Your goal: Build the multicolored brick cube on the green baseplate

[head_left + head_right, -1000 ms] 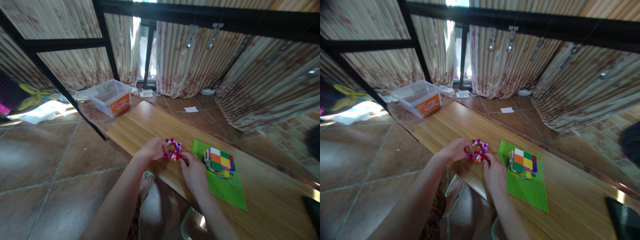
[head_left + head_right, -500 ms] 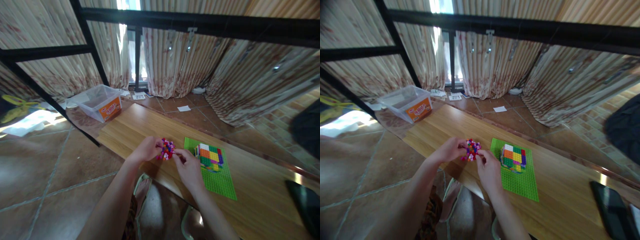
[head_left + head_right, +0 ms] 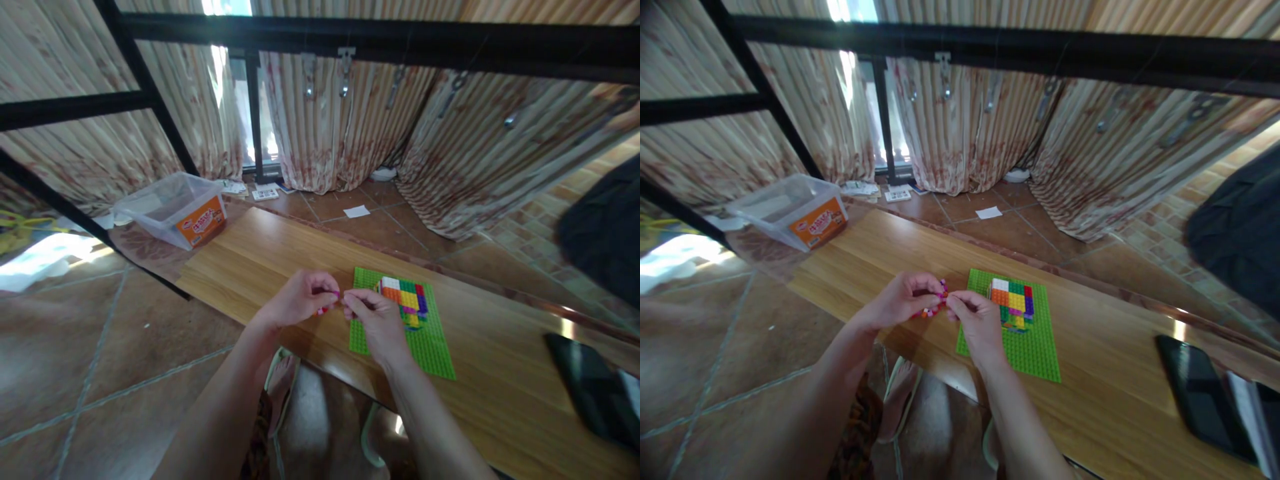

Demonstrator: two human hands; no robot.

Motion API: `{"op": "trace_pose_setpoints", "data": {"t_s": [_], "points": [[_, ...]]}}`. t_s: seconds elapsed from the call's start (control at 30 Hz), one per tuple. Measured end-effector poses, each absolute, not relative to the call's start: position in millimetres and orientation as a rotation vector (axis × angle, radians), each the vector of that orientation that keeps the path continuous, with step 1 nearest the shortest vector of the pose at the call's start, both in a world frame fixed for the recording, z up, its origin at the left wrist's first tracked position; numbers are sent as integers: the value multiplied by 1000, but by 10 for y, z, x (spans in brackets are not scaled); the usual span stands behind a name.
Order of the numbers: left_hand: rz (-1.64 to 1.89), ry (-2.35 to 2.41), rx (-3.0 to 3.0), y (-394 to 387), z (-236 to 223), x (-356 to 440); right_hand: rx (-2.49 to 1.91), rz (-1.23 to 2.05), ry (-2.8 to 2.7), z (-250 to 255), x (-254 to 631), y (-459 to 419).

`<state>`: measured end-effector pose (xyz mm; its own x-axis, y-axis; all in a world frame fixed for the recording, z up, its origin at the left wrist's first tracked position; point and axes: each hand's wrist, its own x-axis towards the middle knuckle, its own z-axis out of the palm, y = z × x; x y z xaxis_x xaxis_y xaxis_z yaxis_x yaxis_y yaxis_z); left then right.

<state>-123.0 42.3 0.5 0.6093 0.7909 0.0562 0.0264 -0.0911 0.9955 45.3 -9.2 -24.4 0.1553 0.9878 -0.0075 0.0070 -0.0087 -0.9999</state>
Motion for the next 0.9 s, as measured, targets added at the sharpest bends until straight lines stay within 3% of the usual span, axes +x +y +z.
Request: {"op": "trace_pose_setpoints", "data": {"t_s": [0.17, 0.33, 0.57, 0.9], "points": [[815, 796, 1486, 475, 1, -1243, -1527, 615, -1628, -404, 407, -117], [758, 782, 1557, 429, 18, -1138, -1627, 459, -1855, -404, 310, -134], [743, 852, 1655, 417, 36, -1059, -1550, 434, -1550, -166, 427, -231], [772, 716, 1793, 285, 44, -713, -1336, 834, -1095, -89, 678, -415]]}}
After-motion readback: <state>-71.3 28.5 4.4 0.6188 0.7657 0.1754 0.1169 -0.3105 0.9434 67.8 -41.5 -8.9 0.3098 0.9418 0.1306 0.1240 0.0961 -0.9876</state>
